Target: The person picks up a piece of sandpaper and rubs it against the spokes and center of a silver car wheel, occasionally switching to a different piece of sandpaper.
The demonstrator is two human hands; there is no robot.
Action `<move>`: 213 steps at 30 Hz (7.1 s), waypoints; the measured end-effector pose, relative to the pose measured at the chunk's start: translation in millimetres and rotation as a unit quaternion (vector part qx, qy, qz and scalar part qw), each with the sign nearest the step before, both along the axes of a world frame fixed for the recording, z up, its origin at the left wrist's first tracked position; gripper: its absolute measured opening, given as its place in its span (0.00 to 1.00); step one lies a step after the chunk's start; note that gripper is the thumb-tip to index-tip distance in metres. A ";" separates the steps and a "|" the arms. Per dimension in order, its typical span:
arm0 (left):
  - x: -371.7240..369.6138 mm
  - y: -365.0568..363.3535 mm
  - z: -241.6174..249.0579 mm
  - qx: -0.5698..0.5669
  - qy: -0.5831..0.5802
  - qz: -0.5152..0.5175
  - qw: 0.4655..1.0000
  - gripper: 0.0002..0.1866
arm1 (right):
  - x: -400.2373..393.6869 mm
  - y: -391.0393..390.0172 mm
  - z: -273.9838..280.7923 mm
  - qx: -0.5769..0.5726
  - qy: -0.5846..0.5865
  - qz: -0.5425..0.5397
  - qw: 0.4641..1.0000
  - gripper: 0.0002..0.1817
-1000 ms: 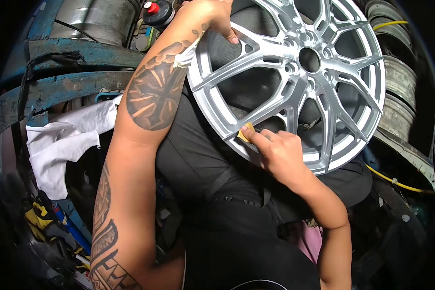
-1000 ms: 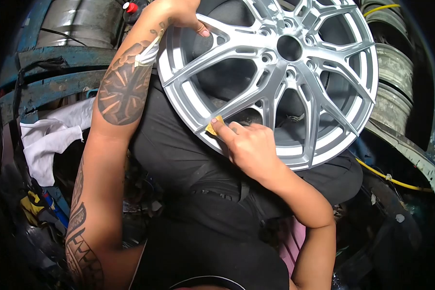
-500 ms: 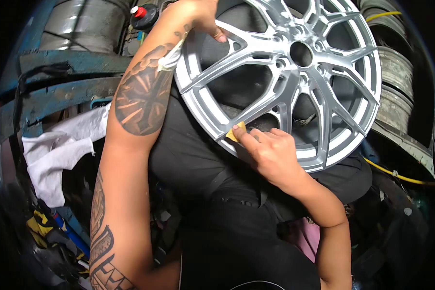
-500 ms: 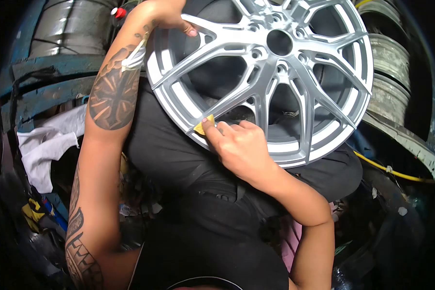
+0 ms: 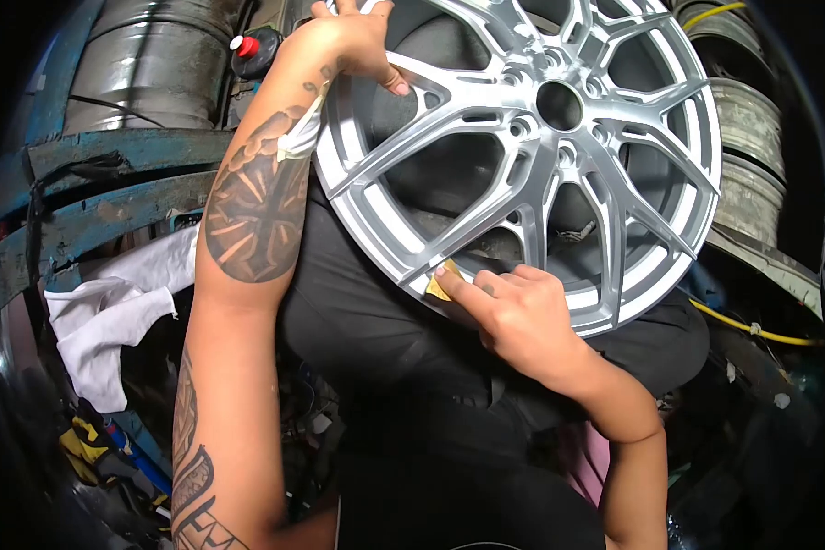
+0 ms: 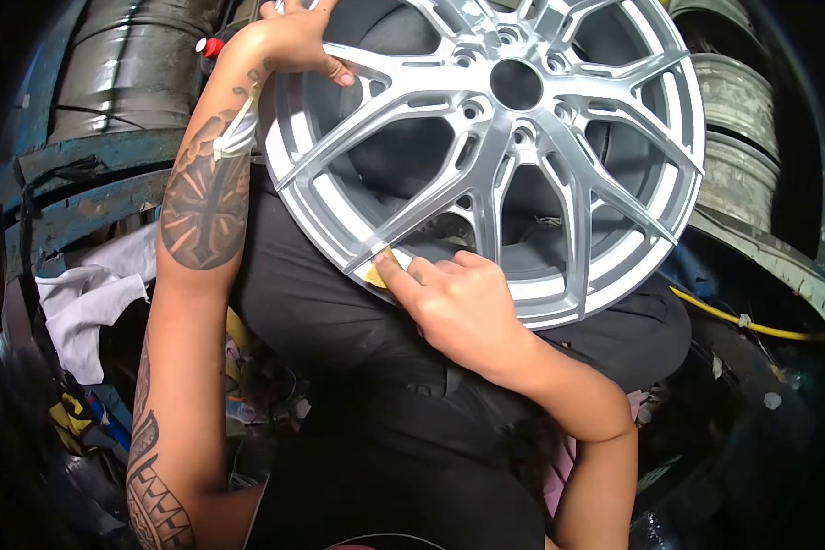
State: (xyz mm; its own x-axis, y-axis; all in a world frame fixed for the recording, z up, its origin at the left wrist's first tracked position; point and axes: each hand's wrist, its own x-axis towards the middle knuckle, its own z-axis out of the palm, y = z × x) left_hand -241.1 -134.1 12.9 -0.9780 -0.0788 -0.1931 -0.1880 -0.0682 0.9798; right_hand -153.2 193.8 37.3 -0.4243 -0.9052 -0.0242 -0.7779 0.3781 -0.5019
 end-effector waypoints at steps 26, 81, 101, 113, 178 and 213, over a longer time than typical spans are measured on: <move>16.8 9.6 14.7 0.114 0.023 0.030 0.993 0.23 | -21.7 -7.8 -1.2 -0.042 -0.100 -0.027 0.994 0.22; 4.3 7.0 10.8 0.014 0.016 0.010 1.000 0.23 | -3.3 -8.5 10.9 0.015 0.084 0.010 0.996 0.20; -38.4 89.4 7.8 -0.700 0.256 -0.131 0.653 0.42 | -138.5 51.1 37.0 0.005 -0.037 -0.161 0.986 0.09; -39.7 121.4 -14.8 -0.633 0.091 -0.282 0.715 0.57 | -142.0 55.1 -6.5 0.027 -0.055 -0.060 0.996 0.08; -101.6 21.4 -36.1 -0.632 0.165 -0.017 0.757 0.13 | -111.3 69.5 -26.5 -0.214 -0.459 -0.487 0.711 0.09; -110.1 30.6 -38.4 -0.658 0.013 -0.052 0.751 0.16 | -100.1 19.5 -22.5 -0.068 -0.093 -0.130 0.985 0.16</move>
State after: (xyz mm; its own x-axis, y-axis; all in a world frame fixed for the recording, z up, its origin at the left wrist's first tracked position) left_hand -351.2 -103.5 -25.5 -0.9942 -0.1073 0.0047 -0.1045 0.9762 0.1902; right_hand -253.3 213.3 14.9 -0.6425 -0.7662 -0.0094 -0.5526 0.4719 -0.6870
